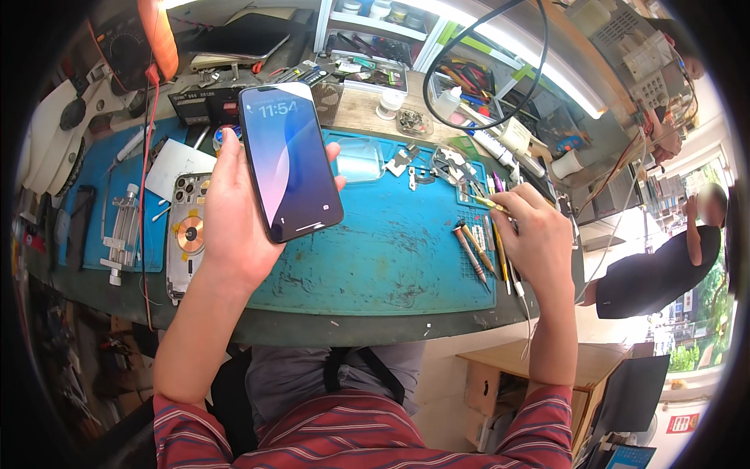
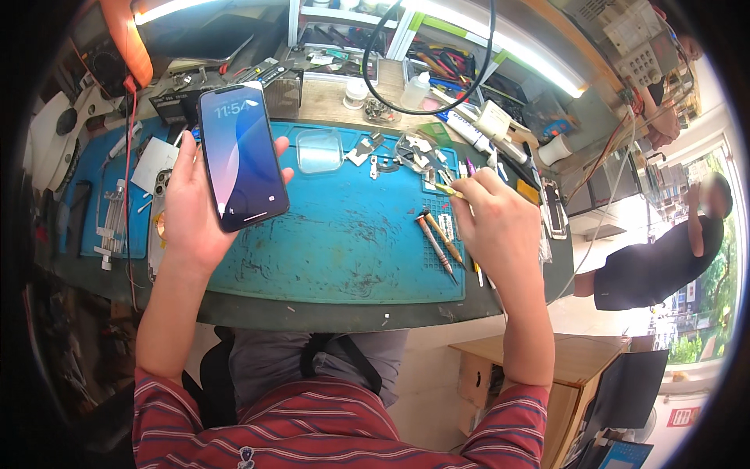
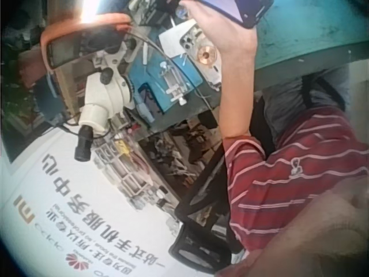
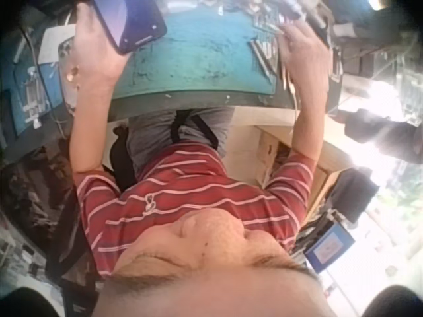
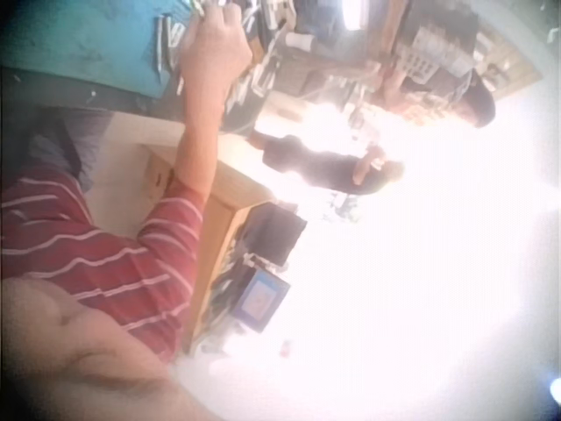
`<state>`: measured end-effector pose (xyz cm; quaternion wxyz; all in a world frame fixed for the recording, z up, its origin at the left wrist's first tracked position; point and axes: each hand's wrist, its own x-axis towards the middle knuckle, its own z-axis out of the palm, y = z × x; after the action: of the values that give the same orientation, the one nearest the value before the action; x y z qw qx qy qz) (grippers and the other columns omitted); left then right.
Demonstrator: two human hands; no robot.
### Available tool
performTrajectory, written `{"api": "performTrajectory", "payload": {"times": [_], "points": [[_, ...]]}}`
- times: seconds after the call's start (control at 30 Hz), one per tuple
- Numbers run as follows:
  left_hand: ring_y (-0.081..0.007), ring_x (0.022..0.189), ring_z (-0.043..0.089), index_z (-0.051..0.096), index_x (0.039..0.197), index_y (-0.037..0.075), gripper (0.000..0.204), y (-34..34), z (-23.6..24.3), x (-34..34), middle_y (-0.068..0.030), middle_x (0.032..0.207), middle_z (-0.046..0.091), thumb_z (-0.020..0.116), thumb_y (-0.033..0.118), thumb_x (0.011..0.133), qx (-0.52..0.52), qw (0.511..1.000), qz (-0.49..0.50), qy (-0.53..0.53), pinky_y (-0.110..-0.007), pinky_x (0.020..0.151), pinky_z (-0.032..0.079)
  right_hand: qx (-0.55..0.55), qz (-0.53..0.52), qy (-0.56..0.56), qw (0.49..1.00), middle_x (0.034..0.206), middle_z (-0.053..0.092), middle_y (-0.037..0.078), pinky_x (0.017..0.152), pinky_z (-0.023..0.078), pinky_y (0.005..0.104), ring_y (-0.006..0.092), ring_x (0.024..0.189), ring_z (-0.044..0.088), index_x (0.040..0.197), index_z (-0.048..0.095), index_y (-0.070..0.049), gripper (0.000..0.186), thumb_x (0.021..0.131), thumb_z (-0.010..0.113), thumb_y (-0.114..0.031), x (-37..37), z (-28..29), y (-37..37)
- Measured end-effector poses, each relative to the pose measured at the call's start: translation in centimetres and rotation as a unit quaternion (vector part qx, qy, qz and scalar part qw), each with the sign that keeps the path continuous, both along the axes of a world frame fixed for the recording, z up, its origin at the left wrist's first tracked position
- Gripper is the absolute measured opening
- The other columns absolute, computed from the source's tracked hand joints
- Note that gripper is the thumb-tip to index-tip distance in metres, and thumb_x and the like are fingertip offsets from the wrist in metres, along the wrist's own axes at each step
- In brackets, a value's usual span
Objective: The person uses a screwdriver to remove screws from a smartphone, then uses a prying tool to separate the screen from the frame. They test the device by turning it on and interacting with the touchscreen. The person then retrieves a phone case from a shelf and returns to the workbench to continue working on the phone.
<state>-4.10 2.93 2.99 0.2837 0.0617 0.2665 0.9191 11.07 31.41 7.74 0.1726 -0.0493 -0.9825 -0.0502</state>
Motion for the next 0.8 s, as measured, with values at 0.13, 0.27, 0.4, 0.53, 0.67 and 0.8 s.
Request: {"api": "performTrajectory", "payload": {"times": [0.13,0.27,0.4,0.53,0.67,0.8], "points": [[-0.0421,0.13,0.053,0.034,0.149,-0.001,0.066,-0.4,0.6,0.1,-0.0242,0.141,0.05,0.023,0.05,0.109,0.001,1.0,-0.003,-0.014,-0.062,0.105,0.046,0.039,-0.022,-0.033,0.998,0.085,0.062,0.004,0.06,0.05,0.0358,0.0244,0.069,0.066,0.101,0.075,-0.014,0.014,0.089,0.069,-0.015,1.3,0.6,0.7],[-0.0418,0.13,0.053,0.034,0.149,-0.002,0.067,-0.4,-0.1,0.1,-0.0234,0.141,0.05,0.024,0.05,0.109,0.018,0.999,-0.038,-0.009,-0.061,0.104,0.047,0.047,-0.011,-0.074,0.996,0.088,0.061,0.006,0.06,0.049,0.037,0.0275,0.073,0.064,0.112,0.071,-0.012,0.022,0.091,0.066,-0.01,1.3,0.9,1.5],[-0.0405,0.128,0.055,0.035,0.149,-0.002,0.067,-0.3,-0.3,0.2,-0.0233,0.138,0.053,0.024,0.051,0.109,0.01,0.999,-0.033,-0.006,-0.059,0.102,0.049,-0.025,0.101,-0.028,0.994,0.09,0.064,0.003,0.06,0.052,0.0345,0.024,0.071,0.066,0.107,0.071,-0.01,0.02,0.088,0.069,-0.006,0.6,-0.6,1.0],[-0.0341,0.115,0.064,0.042,0.142,-0.001,0.064,0.0,-0.8,0.0,-0.0212,0.127,0.061,0.025,0.051,0.109,-0.076,0.996,0.032,0.026,-0.048,0.096,0.055,0.026,0.188,0.071,0.979,0.092,0.068,0.001,0.074,0.05,0.0345,0.0209,0.081,0.066,0.103,0.073,-0.011,0.025,0.079,0.072,-0.005,-2.6,-3.2,0.6],[-0.025,0.102,0.069,0.048,0.134,0.001,0.059,-0.1,-1.3,-0.3,-0.0159,0.118,0.066,0.028,0.05,0.109,-0.14,0.984,0.064,0.086,-0.038,0.091,0.057,0.053,0.221,0.081,0.97,0.093,0.069,0.0,0.082,0.047,0.0358,0.0197,0.087,0.065,0.102,0.073,-0.012,0.026,0.077,0.074,-0.004,-4.7,-4.1,-0.4],[-0.0148,0.113,0.063,0.04,0.149,0.005,0.057,0.7,-1.5,0.0,-0.0088,0.129,0.061,0.034,0.046,0.11,-0.2,0.963,0.131,0.125,-0.03,0.093,0.055,0.046,0.228,0.093,0.968,0.091,0.068,-0.001,0.08,0.047,0.0356,0.0201,0.086,0.065,0.102,0.074,-0.013,0.024,0.08,0.075,-0.006,-5.9,-4.8,-0.6]]}}
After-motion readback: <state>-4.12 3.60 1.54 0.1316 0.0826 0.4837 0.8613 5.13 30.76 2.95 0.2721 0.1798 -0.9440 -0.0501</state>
